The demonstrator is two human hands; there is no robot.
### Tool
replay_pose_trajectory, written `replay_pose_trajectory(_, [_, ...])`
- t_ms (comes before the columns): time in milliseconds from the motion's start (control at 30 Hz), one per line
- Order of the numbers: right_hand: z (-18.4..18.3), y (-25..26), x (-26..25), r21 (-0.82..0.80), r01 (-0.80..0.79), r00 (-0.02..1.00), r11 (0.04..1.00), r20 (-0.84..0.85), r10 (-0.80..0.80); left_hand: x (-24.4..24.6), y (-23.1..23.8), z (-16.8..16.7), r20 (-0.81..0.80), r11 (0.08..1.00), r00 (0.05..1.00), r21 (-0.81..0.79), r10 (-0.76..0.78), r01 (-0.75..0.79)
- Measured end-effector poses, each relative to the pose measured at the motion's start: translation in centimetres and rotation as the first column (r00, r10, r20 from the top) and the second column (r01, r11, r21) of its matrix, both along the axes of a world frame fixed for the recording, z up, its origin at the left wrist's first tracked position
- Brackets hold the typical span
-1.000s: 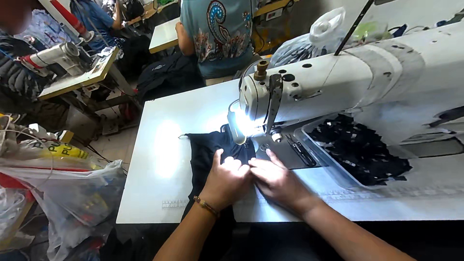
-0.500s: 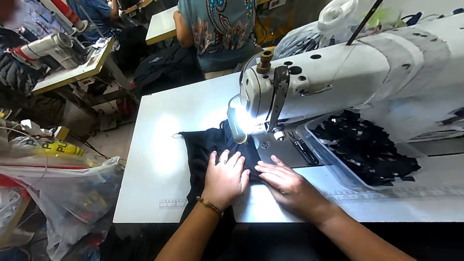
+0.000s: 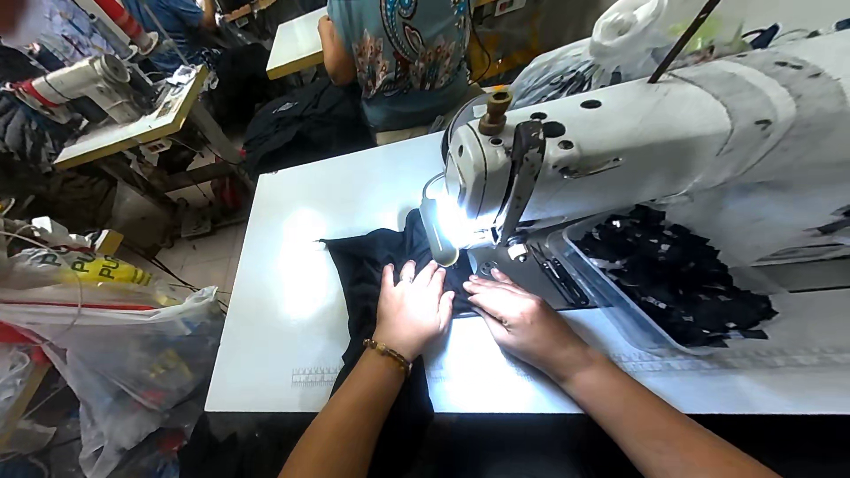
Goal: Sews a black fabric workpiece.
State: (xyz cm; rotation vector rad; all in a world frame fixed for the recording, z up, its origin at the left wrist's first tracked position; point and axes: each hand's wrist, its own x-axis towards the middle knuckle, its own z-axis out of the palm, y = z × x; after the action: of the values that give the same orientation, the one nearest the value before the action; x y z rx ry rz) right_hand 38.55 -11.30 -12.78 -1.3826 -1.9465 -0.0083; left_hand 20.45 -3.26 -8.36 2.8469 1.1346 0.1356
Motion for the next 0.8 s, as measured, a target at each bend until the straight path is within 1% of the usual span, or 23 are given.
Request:
replay_pose_trajectory(267, [0.2, 0.9, 0.1, -0.026, 0.011, 1.000, 1.000, -0.026, -0.012, 0.5, 0.4, 0.2, 0.009, 0.999, 0.999, -0.015, 0.039, -0.039])
replay_pose_trajectory(367, [0.3, 1.0, 0.0, -0.031, 0.023, 1.000, 0.999, -0.016, -0.024, 0.4, 0.4, 0.3, -0.014, 0.999, 1.000, -0.029, 0.027, -0.028])
replay_pose_trajectory(433, [0.4, 1.0, 0.1, -0.034, 0.027, 0.999, 0.999, -0.018, -0.028, 0.3, 0.4, 0.0, -0.012, 1.000, 1.000, 0.001, -0.006, 0.006])
replay_pose_trajectory(567, [0.4, 1.0, 0.2, -0.038, 0.029, 1.000, 0.999, -0.008, -0.029, 0.2, 0.4, -0.8, 0.116, 0.988, 0.988, 0.128, -0.104, 0.089])
replay_pose_trajectory(800, [0.2, 1.2, 0.0, -0.029, 0.027, 0.999, 0.999, -0.027, -0.028, 0.4, 0.4, -0.8, 0.126, 0.992, 0.989, 0.107, -0.081, 0.068])
